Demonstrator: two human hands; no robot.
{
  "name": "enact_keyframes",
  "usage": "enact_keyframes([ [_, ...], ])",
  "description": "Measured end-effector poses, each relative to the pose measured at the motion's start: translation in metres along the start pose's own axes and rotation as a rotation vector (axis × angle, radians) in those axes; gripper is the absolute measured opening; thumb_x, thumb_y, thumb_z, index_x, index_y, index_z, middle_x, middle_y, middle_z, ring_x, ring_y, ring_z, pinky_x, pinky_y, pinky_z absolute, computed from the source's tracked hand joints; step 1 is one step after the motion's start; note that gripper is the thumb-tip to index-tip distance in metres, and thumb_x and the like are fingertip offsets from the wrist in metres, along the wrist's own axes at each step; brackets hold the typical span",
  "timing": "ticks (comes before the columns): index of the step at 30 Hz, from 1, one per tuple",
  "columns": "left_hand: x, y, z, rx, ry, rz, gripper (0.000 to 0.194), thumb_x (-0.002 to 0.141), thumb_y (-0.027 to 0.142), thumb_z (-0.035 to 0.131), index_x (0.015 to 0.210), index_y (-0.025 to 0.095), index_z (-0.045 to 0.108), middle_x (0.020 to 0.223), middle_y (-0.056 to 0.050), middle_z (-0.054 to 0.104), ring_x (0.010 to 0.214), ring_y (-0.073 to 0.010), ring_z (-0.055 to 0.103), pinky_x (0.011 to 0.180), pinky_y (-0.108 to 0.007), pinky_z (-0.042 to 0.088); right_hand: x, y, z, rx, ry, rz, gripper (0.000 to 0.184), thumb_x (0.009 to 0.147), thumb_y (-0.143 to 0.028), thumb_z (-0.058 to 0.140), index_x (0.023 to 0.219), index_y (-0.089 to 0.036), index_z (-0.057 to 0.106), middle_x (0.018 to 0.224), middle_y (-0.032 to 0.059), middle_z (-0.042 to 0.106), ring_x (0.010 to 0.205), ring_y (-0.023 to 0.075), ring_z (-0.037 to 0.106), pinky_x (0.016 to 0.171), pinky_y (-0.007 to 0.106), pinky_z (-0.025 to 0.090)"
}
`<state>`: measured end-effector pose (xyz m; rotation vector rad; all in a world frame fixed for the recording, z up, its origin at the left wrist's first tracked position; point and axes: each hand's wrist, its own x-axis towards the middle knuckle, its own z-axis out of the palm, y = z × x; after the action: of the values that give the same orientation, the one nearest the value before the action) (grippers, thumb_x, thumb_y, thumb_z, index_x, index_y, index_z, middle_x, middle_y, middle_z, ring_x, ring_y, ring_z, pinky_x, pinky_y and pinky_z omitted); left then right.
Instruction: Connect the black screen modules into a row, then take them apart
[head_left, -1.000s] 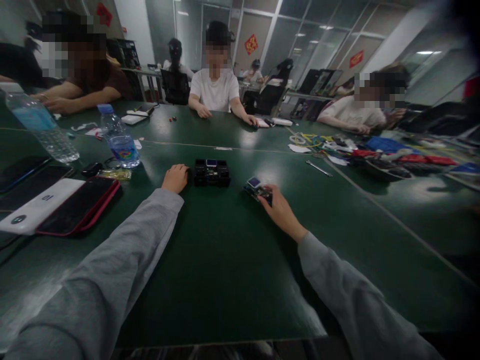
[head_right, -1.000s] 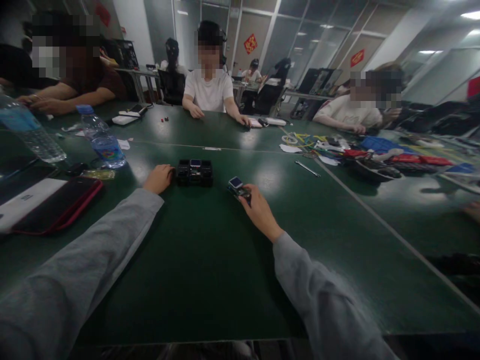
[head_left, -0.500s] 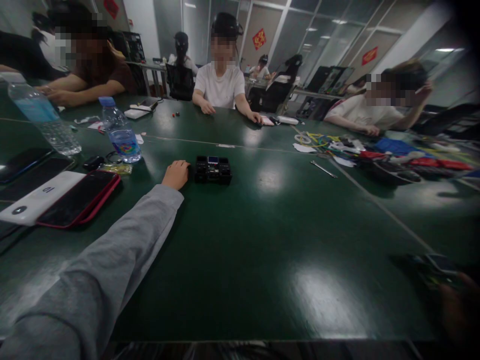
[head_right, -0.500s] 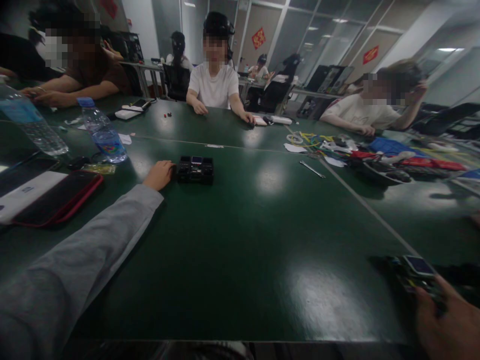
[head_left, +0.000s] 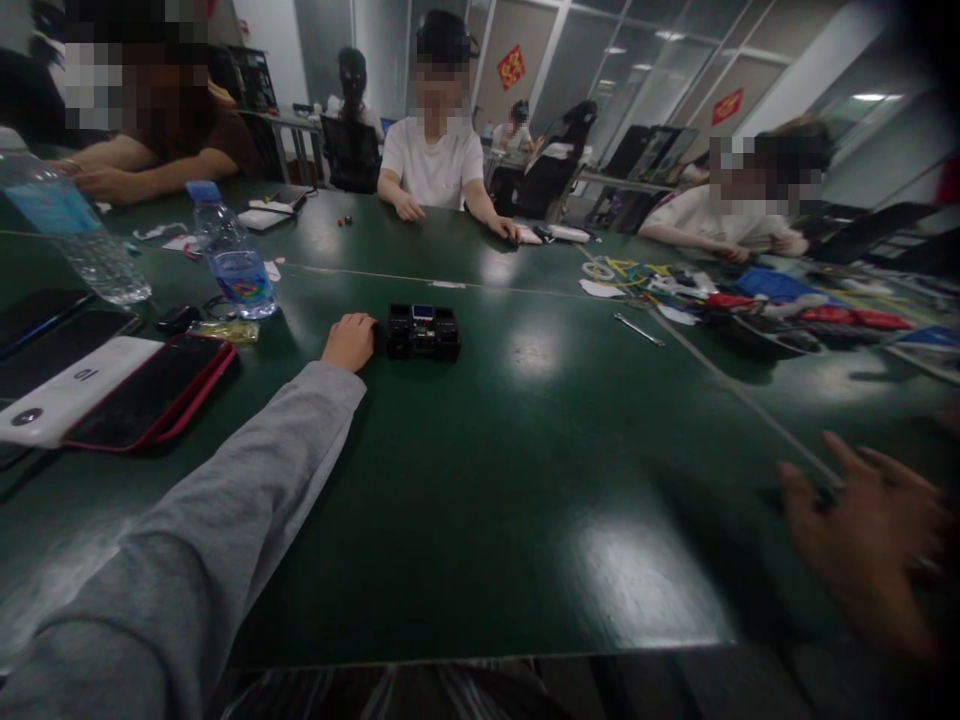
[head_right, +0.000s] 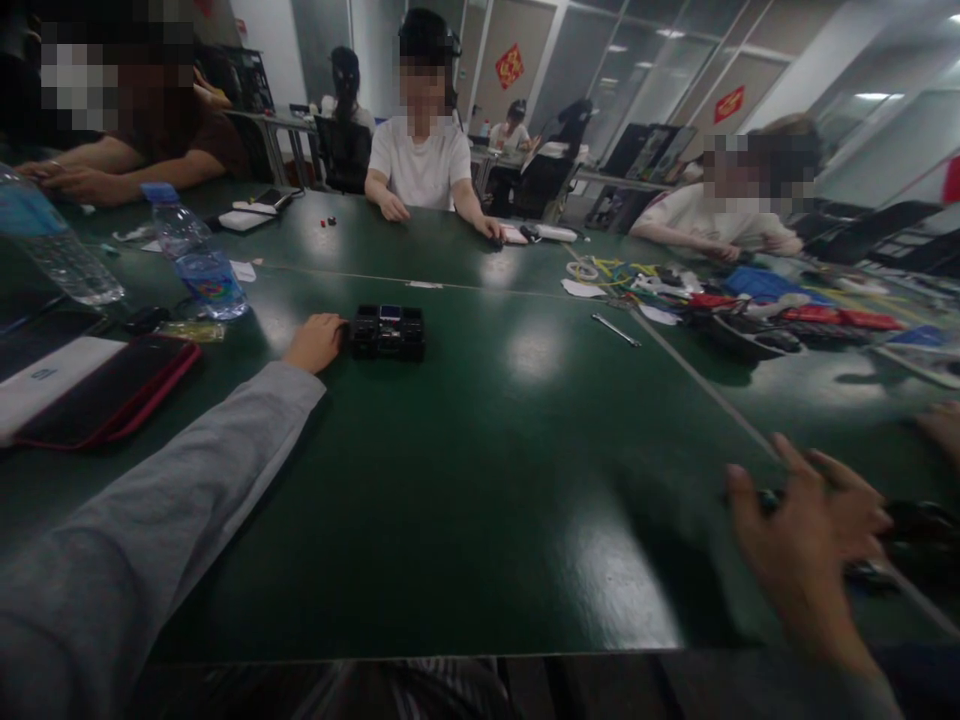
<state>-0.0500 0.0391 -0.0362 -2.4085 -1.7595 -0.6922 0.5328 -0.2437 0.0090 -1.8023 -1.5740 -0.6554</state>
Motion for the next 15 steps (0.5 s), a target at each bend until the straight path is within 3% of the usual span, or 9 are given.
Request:
enact_keyframes([
  [1,0.0,0.0,0.0,-0.002,-0.004,-0.002,0.036,0.093,0.018,0.038,0.12,0.016,0.062,0.127,-0.017,0.06,0.119,-0.0306,0.052,0.099,-0.05,0.045,0.009,-0.032,0.014,0.043,-0.084,-0.019,0.069,0.094,-0.07,0.032,0.152,-0.032,0.032,0.141,0.0227,0.044,0.136,0.0391,0.035,0.097,0.065,0.037],
  [3,0.0,0.0,-0.001,0.003,-0.016,-0.004,0.037,0.093,0.018,0.038,0.121,0.015,0.062,0.128,-0.017,0.06,0.119,-0.0309,0.052,0.098,-0.05,0.046,0.023,-0.105,0.047,0.104,-0.084,-0.07,0.061,0.095,-0.068,0.032,0.148,-0.038,0.037,0.143,0.0162,0.044,0.133,0.0388,0.039,0.098,0.066,0.035],
  [6,0.0,-0.001,0.0,0.01,-0.011,-0.005,0.037,0.093,0.019,0.038,0.121,0.015,0.061,0.129,-0.017,0.06,0.119,-0.031,0.052,0.097,-0.05,0.046,0.04,-0.21,0.099,0.266,-0.311,-0.355,0.056,0.1,-0.055,0.034,0.151,-0.031,0.029,0.154,0.0109,0.031,0.138,0.0372,0.032,0.103,0.066,0.032],
  [8,0.001,-0.002,0.001,0.002,0.001,-0.006,0.036,0.093,0.019,0.039,0.121,0.016,0.062,0.128,-0.016,0.06,0.119,-0.0304,0.052,0.098,-0.05,0.046,0.051,-0.262,0.129,0.345,-0.354,-0.512,0.055,0.101,-0.046,0.038,0.152,-0.03,0.024,0.159,0.0068,0.021,0.144,0.0324,0.023,0.113,0.061,0.022],
  [11,0.001,-0.003,0.003,-0.005,0.005,0.004,0.035,0.093,0.019,0.04,0.12,0.016,0.062,0.127,-0.016,0.061,0.119,-0.0302,0.052,0.099,-0.049,0.045,0.067,-0.302,0.162,0.43,-0.401,-0.61,0.052,0.102,-0.036,0.04,0.151,-0.029,0.025,0.159,0.0044,0.023,0.145,0.0271,0.021,0.117,0.055,0.017],
  [15,0.001,0.001,-0.001,0.011,-0.014,-0.005,0.036,0.094,0.019,0.038,0.122,0.015,0.061,0.128,-0.017,0.06,0.12,-0.0313,0.051,0.098,-0.051,0.045,0.078,-0.305,0.18,0.518,-0.4,-0.565,0.039,0.1,-0.04,0.046,0.134,-0.022,0.045,0.142,0.011,0.047,0.134,0.0298,0.039,0.11,0.052,0.034],
])
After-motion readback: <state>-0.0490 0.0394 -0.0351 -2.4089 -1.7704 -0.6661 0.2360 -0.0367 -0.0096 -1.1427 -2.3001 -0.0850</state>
